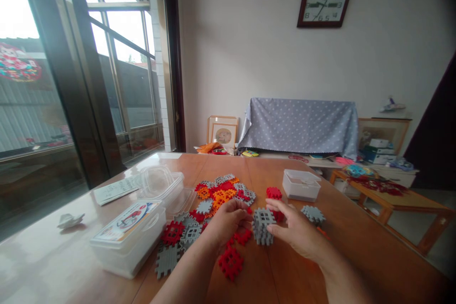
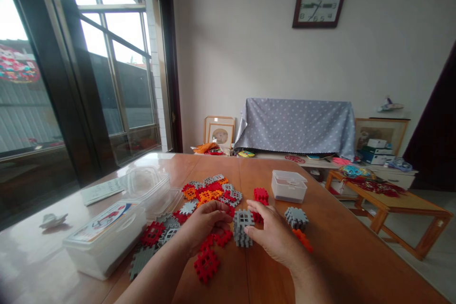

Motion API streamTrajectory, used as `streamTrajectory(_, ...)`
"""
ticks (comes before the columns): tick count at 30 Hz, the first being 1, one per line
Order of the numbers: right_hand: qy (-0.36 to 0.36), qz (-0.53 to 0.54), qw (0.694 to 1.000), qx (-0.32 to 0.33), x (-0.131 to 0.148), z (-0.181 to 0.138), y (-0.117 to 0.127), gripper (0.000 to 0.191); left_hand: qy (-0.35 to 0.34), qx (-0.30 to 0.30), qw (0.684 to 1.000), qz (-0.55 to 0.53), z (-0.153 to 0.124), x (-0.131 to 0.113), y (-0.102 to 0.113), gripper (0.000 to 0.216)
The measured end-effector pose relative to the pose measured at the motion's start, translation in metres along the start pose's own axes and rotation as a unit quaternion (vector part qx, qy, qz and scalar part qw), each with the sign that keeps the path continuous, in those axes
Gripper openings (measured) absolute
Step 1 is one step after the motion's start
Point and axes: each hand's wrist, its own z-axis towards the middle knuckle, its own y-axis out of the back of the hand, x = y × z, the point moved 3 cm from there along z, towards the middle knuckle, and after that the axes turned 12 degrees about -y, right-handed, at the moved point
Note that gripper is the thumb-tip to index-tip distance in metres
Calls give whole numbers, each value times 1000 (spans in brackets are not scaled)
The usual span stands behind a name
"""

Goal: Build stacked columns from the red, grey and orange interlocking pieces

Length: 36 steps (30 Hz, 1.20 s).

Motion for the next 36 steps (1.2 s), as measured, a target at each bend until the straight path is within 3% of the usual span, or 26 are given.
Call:
streamTrajectory(7,4,9,1000,-17,4,0,4,64,-29,-43,998,44,0,-14,14,22)
streamTrajectory(14,1,44,994,-104,14,3,2,47,-84,-148,978,118,11,-29,63,24)
streamTrajectory(17,12,28,991,-132,22,-1,0,41,-101,-174,949,245,13,-29,84,21)
streamTrajectory(19,25,10,989,-144,27,-4,-2,38,-102,-146,911,372,12,-28,90,18)
streamTrajectory(22,36,-11,987,-156,30,-7,-4,36,-97,-52,840,531,6,-26,85,23)
streamTrajectory(25,36,-11,986,-162,31,-8,-4,36,-66,49,787,612,-4,-25,70,35)
streamTrajectory(28,34,-1,986,-165,32,-8,-3,37,-47,100,745,658,-10,-26,59,33)
streamTrajectory(32,28,0,987,-161,32,-8,-3,36,-52,98,728,677,-10,-26,57,23)
streamTrajectory(36,29,-1,986,-167,34,-9,-2,37,-48,25,746,663,-3,-30,64,13)
